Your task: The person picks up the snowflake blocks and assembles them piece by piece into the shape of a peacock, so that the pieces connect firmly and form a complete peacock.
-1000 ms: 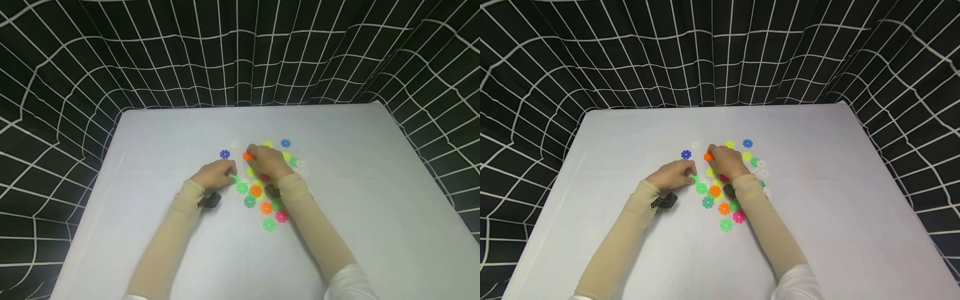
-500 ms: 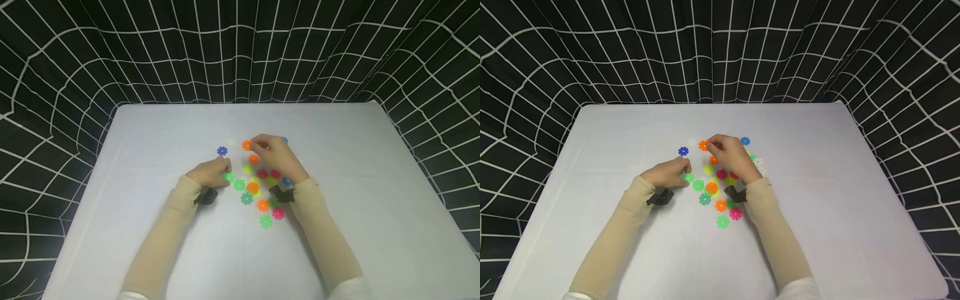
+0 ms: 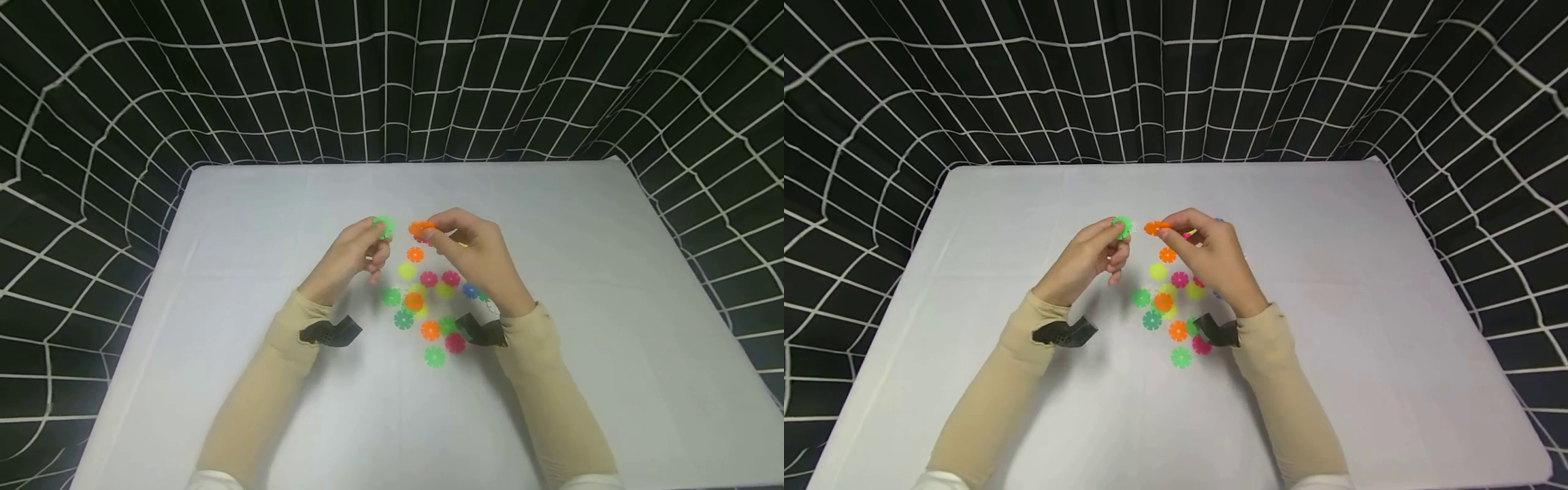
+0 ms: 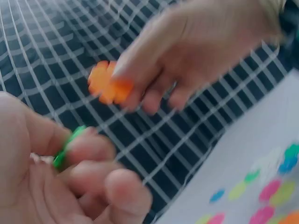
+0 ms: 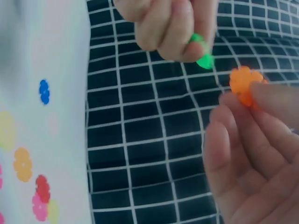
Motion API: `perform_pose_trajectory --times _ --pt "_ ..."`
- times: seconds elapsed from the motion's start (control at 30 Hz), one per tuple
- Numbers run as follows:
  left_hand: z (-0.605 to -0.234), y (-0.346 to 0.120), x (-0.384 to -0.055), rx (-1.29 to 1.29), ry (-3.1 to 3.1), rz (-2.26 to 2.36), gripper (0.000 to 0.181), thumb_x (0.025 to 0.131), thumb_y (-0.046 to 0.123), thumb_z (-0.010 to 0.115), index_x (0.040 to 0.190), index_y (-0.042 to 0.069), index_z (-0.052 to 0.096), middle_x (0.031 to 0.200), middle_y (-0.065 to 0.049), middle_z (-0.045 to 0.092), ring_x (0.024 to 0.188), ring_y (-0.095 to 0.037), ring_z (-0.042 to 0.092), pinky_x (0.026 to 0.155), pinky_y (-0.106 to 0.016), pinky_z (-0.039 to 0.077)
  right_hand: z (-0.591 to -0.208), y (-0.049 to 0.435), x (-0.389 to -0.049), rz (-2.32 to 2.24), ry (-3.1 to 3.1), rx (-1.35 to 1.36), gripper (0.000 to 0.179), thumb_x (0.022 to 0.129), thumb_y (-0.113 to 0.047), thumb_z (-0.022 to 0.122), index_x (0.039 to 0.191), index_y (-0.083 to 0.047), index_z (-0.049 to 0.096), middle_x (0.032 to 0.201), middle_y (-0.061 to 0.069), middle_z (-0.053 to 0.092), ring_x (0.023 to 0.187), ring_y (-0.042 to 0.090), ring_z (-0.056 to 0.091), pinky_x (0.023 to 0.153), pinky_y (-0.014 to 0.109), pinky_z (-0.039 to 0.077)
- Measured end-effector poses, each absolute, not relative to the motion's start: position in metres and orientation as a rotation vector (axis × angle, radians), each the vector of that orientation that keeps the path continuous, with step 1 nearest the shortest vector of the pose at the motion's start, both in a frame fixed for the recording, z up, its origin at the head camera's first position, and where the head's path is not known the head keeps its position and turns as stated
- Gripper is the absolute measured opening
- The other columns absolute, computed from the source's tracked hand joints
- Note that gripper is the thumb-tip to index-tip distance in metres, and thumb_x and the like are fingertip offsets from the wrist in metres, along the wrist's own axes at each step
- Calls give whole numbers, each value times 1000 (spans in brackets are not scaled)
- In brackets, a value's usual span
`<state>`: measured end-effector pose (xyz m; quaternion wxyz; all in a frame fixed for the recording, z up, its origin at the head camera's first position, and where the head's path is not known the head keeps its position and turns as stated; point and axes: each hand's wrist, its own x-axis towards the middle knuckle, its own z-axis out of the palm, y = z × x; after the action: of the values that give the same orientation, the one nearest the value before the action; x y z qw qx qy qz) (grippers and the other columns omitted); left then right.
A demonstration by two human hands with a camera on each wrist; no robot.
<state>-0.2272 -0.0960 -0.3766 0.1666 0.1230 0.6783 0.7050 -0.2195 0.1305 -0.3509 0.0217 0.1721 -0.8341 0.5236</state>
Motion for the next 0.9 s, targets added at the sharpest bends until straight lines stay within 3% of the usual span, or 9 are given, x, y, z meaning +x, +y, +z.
perform_pose_trajectory --times 0.13,0.33,0.73,0.9 --pt "-365 -90 -218 373 1892 2064 39 109 35 40 80 9 36 62 1 27 56 -16 29 50 -26 39 -348 126 -218 1600 -2456 613 14 96 -17 71 107 -10 73 99 4 76 90 16 69 79 25 58" --pt "-364 -85 -215 374 1911 2057 38 109 35 39 80 11 35 62 2 26 55 -14 26 50 -24 38 -348 119 -217 1489 -2413 708 11 94 -14 73 104 -9 74 96 3 76 92 8 67 85 26 54" --pt "-367 -81 -211 360 2062 1947 35 109 35 38 82 12 37 65 1 32 56 -19 33 49 -24 40 -350 118 -212 1329 -2369 765 12 90 -6 76 102 -6 75 94 4 76 87 12 69 83 20 55" --pt "-364 -81 -209 349 1999 1960 34 109 34 38 83 12 36 65 2 29 55 -14 28 50 -23 39 -352 118 -212 1321 -2359 747 11 89 -6 76 101 -6 75 93 4 77 86 15 71 85 21 55"
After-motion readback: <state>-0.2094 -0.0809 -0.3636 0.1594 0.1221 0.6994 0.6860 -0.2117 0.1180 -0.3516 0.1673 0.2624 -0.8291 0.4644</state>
